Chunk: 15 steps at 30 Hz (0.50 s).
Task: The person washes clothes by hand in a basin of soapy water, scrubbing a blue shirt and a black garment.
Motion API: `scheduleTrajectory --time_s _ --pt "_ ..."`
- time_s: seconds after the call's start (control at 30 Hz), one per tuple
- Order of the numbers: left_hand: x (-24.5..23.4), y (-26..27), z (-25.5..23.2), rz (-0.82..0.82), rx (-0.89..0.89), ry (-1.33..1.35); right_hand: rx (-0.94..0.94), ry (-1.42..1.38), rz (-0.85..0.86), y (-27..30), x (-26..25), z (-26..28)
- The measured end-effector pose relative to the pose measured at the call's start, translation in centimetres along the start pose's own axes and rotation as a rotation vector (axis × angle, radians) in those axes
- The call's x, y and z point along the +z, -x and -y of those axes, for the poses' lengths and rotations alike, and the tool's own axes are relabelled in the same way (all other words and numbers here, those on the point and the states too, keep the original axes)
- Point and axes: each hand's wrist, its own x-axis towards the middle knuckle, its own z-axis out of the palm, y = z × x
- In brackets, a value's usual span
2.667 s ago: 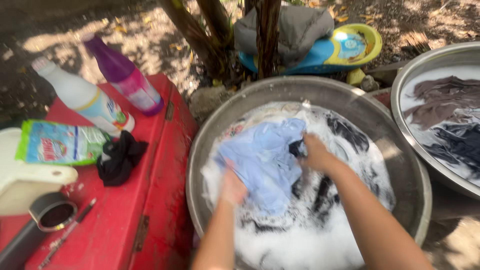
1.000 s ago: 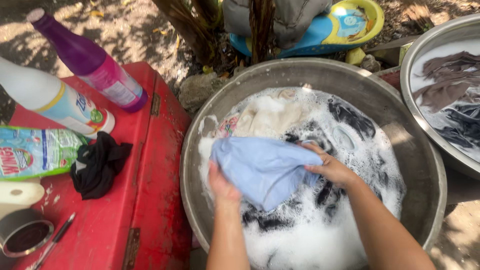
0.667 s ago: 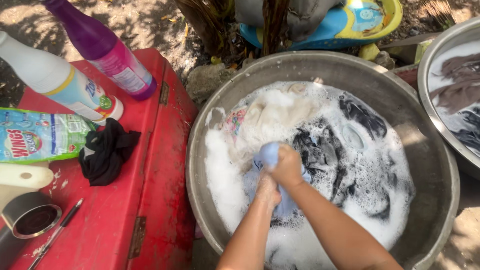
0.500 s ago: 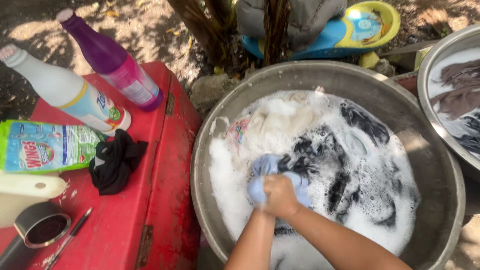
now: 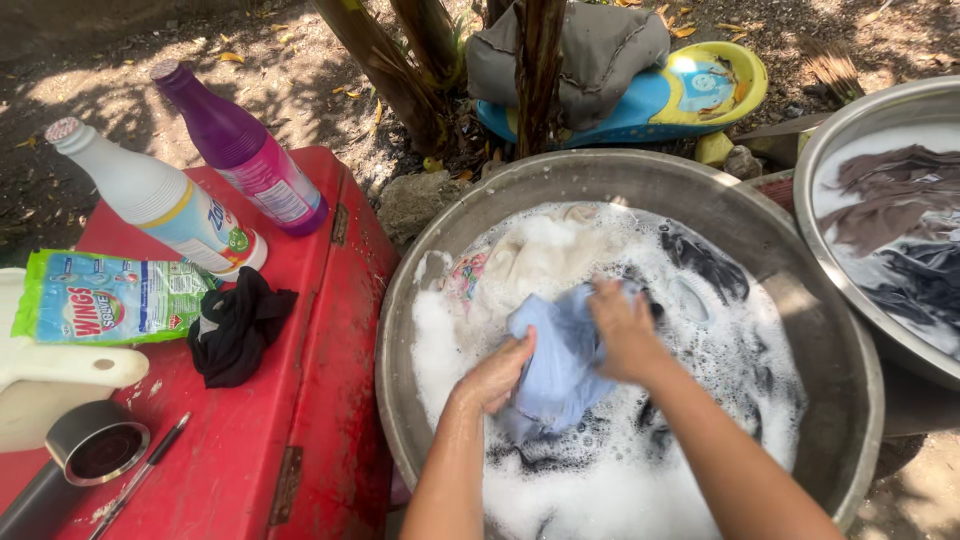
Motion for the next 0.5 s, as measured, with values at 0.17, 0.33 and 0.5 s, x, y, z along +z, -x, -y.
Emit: scheduleTrajectory --time_s 0.17,0.33,0.5 --pt "-0.8 2.2 -5.1 0.126 0.35 0.163 -0.384 -0.393 -0.266 2.8 1.8 0.3" --pt "-3.1 1.6 -4.6 -0.019 0.594 0.656 -0.142 -0.851 0.213 0.1 4.3 -2.9" --pt "-0.9 0.5 3.4 -0.282 0.214 0.929 -0.051 -1.865 0.08 1.0 1.2 -8.0"
